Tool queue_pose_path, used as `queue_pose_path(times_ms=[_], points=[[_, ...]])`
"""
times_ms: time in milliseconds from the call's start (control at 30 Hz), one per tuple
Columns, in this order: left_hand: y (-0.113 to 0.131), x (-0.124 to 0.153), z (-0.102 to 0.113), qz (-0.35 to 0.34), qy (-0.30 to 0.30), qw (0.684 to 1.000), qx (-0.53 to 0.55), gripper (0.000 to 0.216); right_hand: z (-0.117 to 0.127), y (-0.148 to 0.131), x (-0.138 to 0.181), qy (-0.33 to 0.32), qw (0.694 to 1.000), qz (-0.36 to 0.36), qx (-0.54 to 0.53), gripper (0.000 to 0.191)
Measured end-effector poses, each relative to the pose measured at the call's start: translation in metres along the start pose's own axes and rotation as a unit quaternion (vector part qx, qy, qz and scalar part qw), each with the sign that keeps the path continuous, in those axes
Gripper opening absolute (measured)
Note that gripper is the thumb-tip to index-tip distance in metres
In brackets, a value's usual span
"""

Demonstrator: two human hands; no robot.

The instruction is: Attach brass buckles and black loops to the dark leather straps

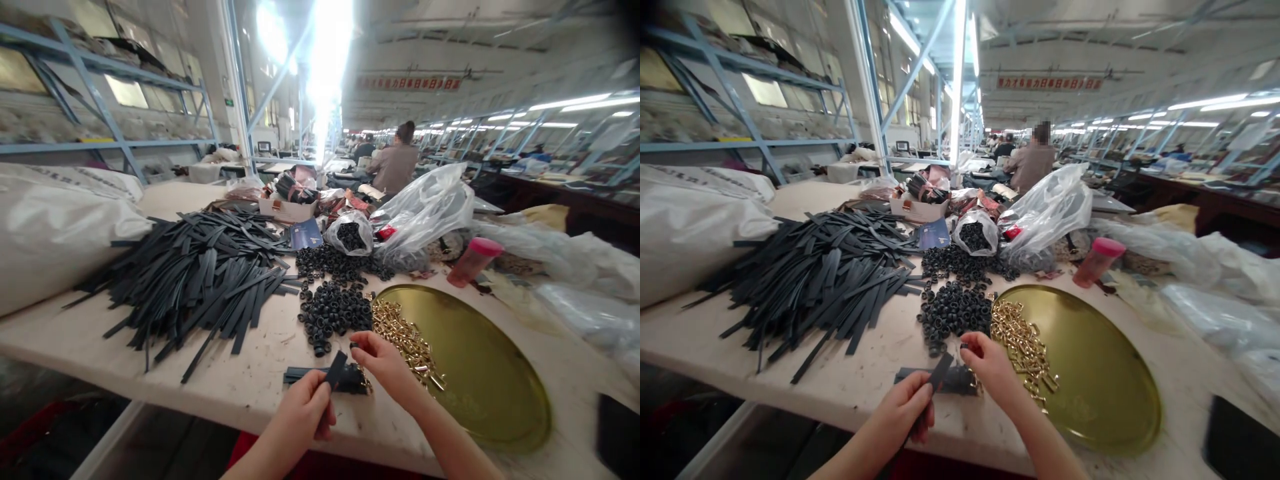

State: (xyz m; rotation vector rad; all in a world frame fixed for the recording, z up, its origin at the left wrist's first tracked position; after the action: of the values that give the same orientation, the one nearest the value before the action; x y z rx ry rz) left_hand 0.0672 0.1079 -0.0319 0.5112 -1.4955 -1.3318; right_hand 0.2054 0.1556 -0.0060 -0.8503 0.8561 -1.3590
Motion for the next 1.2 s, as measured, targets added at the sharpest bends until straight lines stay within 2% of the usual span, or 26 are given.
queue_pose_path(times_ms=[67, 133, 233, 333, 433, 533, 633, 733, 900, 1067, 1133, 1200], points=[[0.004, -0.001, -0.001, -0.032, 0.015, 0.999, -0.032, 0.024, -0.006, 0.004, 0.017, -0.010, 0.979, -0.051, -0.195, 0.024], [0.006, 0.000, -0.004, -0.052, 0.022, 0.996, -0.065, 0.024, -0.011, 0.008, 0.031, 0.005, 0.930, -0.094, -0.356, 0.027], [0.006, 0.005, -0.008, -0.061, 0.030, 0.993, -0.101, 0.023, -0.014, 0.010, 0.044, 0.041, 0.896, -0.104, -0.430, 0.027], [0.006, 0.012, -0.008, -0.058, 0.043, 0.987, -0.144, 0.024, -0.020, 0.010, 0.049, 0.043, 0.875, -0.103, -0.472, 0.026], [0.016, 0.021, -0.005, -0.093, 0.063, 0.970, -0.216, 0.025, -0.027, 0.010, 0.051, 0.023, 0.872, -0.106, -0.477, 0.026], [0.030, 0.029, -0.002, -0.145, 0.079, 0.944, -0.285, 0.024, -0.026, 0.013, 0.053, 0.014, 0.896, -0.093, -0.434, 0.024], [0.032, 0.029, -0.005, -0.144, 0.050, 0.930, -0.336, 0.024, -0.023, 0.016, 0.055, 0.014, 0.919, -0.072, -0.387, 0.024], [0.030, 0.025, -0.009, -0.138, 0.029, 0.924, -0.355, 0.025, -0.024, 0.017, 0.057, 0.013, 0.924, -0.072, -0.375, 0.027], [0.022, 0.017, -0.017, -0.143, 0.029, 0.954, -0.261, 0.025, -0.036, 0.011, 0.056, -0.015, 0.912, -0.108, -0.395, 0.036], [0.006, 0.005, -0.018, -0.124, 0.021, 0.982, -0.141, 0.050, -0.046, 0.022, 0.053, 0.009, 0.883, -0.124, -0.453, 0.039], [0.000, -0.002, -0.021, -0.113, -0.009, 0.990, -0.089, 0.057, -0.055, 0.025, 0.053, -0.013, 0.871, -0.125, -0.474, 0.042], [-0.008, -0.007, -0.027, -0.080, -0.062, 0.994, -0.029, 0.066, -0.057, 0.024, 0.052, -0.026, 0.880, -0.115, -0.459, 0.041]])
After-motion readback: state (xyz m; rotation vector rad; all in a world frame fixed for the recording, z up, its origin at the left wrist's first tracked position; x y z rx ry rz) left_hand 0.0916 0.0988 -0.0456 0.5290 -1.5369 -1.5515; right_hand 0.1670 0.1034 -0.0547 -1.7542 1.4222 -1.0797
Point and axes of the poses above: each hand's wrist, its own x-axis away from the middle knuckle, its own z-axis out of the back of the hand, y = z × x, the point moved 10 cm from there along -x, towards the middle knuckle, and after that the axes turned 8 degrees about -x, right-handed, at the moved point
